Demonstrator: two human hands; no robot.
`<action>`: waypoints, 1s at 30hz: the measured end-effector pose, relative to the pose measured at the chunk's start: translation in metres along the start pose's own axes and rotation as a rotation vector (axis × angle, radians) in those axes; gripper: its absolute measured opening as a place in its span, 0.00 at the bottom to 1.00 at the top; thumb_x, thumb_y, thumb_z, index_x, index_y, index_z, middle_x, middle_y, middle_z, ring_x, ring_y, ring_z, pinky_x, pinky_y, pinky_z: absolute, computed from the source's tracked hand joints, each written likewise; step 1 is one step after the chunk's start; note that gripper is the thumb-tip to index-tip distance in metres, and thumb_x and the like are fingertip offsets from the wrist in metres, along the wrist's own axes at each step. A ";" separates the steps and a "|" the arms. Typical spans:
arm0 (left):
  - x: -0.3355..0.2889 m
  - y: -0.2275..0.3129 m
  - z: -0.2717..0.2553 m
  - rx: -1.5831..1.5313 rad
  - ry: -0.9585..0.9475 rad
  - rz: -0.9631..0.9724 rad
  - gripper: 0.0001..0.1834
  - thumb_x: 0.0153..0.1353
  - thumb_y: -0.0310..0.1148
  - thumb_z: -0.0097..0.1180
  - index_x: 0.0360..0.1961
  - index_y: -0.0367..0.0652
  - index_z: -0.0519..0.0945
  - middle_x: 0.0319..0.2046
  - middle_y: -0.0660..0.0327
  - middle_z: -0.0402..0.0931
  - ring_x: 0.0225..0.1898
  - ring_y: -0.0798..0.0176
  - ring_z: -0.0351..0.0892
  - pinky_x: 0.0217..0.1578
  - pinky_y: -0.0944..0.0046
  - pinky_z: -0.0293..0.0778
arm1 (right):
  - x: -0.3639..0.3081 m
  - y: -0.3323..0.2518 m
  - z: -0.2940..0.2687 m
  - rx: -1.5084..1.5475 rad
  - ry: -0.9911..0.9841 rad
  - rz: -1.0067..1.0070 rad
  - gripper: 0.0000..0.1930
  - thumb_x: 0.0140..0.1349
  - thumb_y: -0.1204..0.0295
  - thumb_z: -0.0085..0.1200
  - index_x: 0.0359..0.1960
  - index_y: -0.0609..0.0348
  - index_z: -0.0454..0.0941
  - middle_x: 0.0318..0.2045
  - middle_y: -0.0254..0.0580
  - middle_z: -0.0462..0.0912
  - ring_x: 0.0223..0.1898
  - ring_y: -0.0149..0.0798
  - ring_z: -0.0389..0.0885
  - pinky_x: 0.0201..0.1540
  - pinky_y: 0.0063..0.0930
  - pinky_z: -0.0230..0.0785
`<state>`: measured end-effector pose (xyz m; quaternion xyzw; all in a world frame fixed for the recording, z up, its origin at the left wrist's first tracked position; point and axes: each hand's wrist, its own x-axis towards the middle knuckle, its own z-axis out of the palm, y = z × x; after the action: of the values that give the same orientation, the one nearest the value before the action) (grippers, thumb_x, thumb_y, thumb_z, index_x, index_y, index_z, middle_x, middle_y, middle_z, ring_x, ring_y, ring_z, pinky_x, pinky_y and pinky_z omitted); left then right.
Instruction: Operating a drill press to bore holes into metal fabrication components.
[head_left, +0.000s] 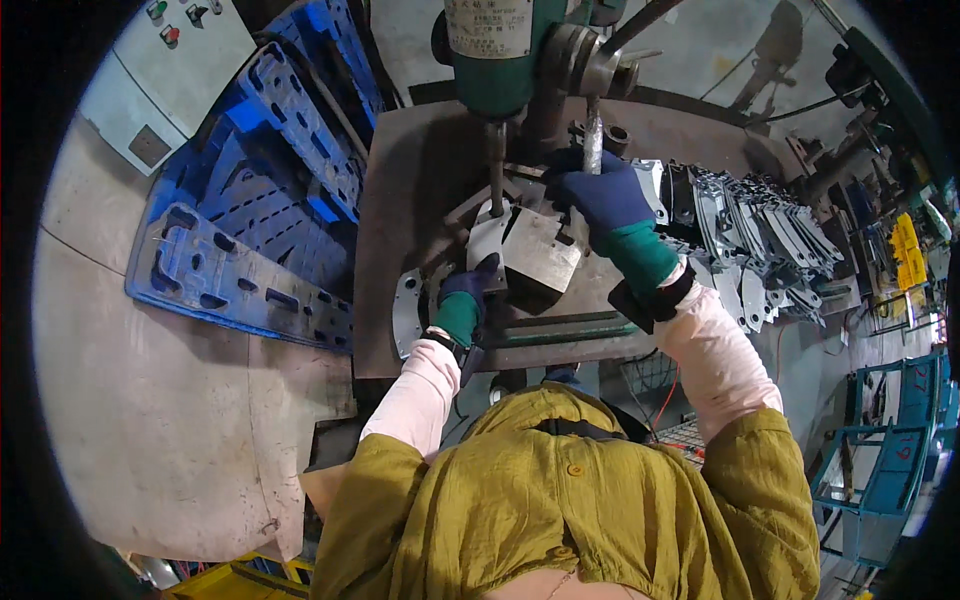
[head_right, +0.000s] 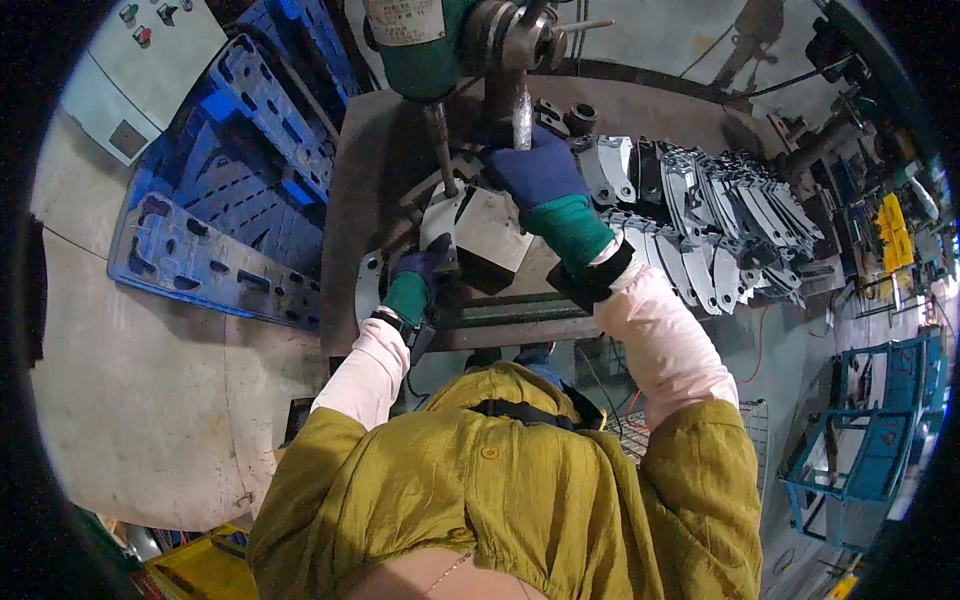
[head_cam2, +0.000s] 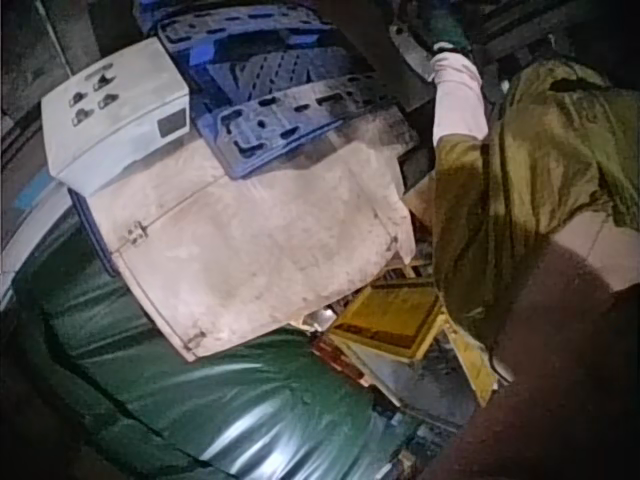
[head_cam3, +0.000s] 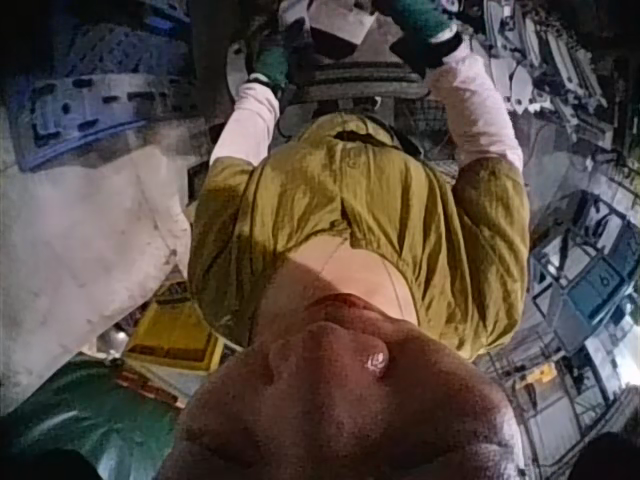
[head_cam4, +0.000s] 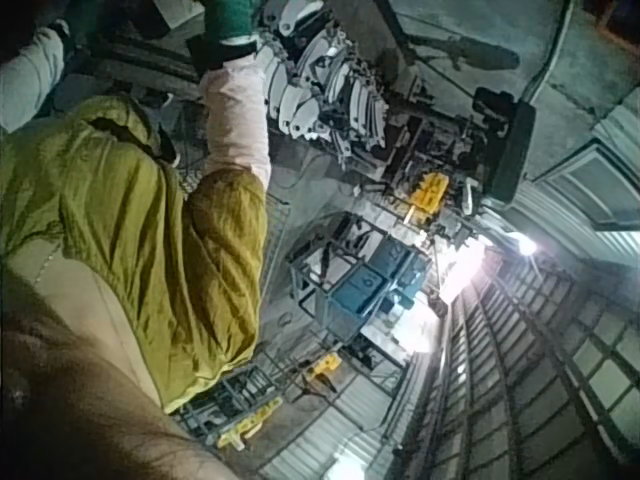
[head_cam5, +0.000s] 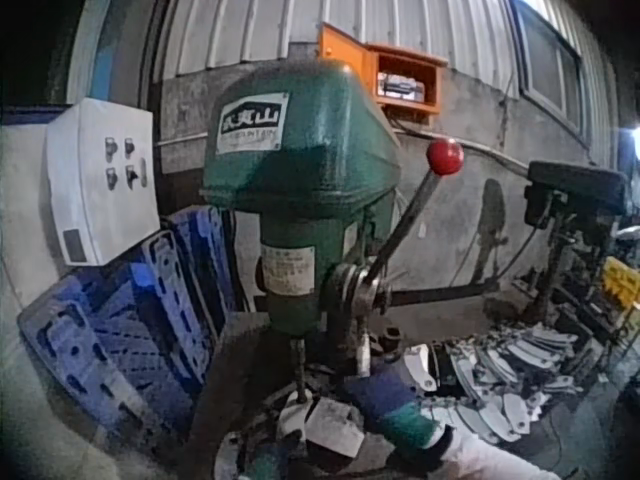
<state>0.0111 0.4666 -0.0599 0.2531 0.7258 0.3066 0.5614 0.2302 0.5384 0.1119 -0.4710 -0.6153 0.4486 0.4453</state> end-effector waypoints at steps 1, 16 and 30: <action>0.002 -0.001 0.002 0.012 0.017 0.021 0.30 0.51 0.47 0.71 0.47 0.35 0.80 0.34 0.55 0.83 0.42 0.57 0.83 0.42 0.57 0.79 | 0.003 0.006 -0.001 -0.021 0.057 0.028 0.15 0.56 0.79 0.54 0.46 0.66 0.82 0.34 0.42 0.86 0.33 0.32 0.84 0.37 0.26 0.76; -0.010 -0.015 -0.005 0.829 0.089 0.633 0.21 0.64 0.30 0.53 0.58 0.60 0.77 0.47 0.50 0.81 0.44 0.45 0.80 0.49 0.52 0.74 | 0.016 0.009 0.012 -0.429 0.511 -0.145 0.15 0.57 0.62 0.55 0.44 0.51 0.82 0.36 0.53 0.84 0.40 0.56 0.83 0.42 0.44 0.75; -0.015 -0.008 -0.001 0.138 0.005 0.315 0.25 0.62 0.47 0.63 0.52 0.39 0.79 0.41 0.54 0.82 0.36 0.60 0.81 0.42 0.60 0.78 | 0.036 0.040 -0.001 -0.610 0.583 -0.471 0.16 0.58 0.67 0.59 0.50 0.48 0.81 0.37 0.48 0.83 0.39 0.53 0.83 0.41 0.42 0.76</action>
<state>0.0133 0.4496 -0.0557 0.4011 0.6979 0.3408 0.4857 0.2331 0.5796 0.0776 -0.5340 -0.6584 -0.0161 0.5302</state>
